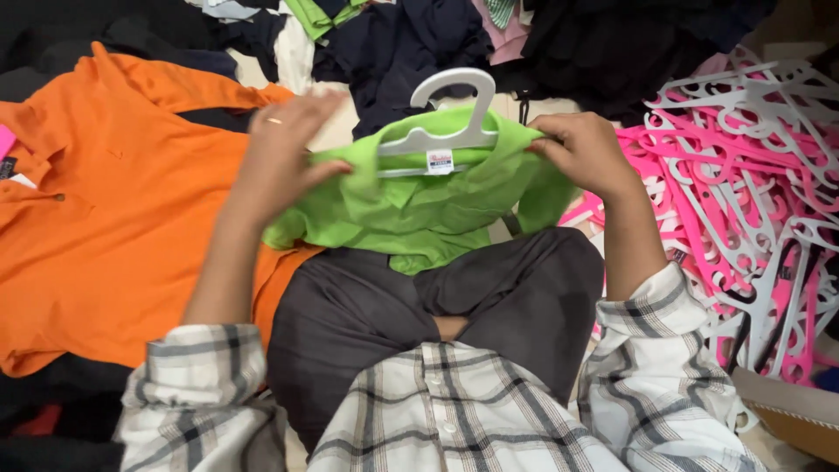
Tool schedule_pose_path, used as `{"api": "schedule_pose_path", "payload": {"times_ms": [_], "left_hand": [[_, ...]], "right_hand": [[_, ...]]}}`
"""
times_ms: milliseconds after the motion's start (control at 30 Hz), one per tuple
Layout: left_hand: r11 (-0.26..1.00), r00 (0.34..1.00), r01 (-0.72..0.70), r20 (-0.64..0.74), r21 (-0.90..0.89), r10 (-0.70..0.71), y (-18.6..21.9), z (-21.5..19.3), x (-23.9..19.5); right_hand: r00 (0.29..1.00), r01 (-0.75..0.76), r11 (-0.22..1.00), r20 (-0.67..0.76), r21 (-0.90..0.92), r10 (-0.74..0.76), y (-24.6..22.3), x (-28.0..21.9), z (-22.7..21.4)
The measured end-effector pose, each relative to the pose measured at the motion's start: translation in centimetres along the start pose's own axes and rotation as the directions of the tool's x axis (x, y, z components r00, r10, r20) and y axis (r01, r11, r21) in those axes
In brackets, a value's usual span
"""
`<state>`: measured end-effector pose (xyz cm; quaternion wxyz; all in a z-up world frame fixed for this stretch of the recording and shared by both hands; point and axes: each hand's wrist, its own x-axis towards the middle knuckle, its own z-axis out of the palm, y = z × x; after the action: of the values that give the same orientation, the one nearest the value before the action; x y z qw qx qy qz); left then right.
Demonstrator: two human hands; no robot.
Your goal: The person sits on the floor surrounded by piles of clothes and hangers. They pick up various shirts, including black, blue, white, and orange ones, place them on hangers, and set them aside.
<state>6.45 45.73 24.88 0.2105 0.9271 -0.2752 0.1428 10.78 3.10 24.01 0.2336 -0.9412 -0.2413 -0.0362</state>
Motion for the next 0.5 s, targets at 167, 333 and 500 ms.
{"api": "schedule_pose_path", "payload": {"times_ms": [167,333,500], "left_hand": [[0.995,0.995,0.034,0.098,-0.097,-0.024,1.9,2.7,-0.2],[0.964,0.992,0.128,0.005,-0.232,-0.130,4.2,2.1,0.3],[0.969,0.983,0.134,-0.095,-0.207,-0.157,5.0,0.6,0.1]], "right_hand": [[0.997,0.081,0.997,-0.011,-0.003,-0.081,-0.1,0.8,-0.7],[0.915,0.233,0.954,-0.290,-0.189,-0.281,-2.6,1.9,-0.2],[0.804,0.223,0.937,-0.493,-0.270,-0.334,-4.4,3.9,1.9]]}}
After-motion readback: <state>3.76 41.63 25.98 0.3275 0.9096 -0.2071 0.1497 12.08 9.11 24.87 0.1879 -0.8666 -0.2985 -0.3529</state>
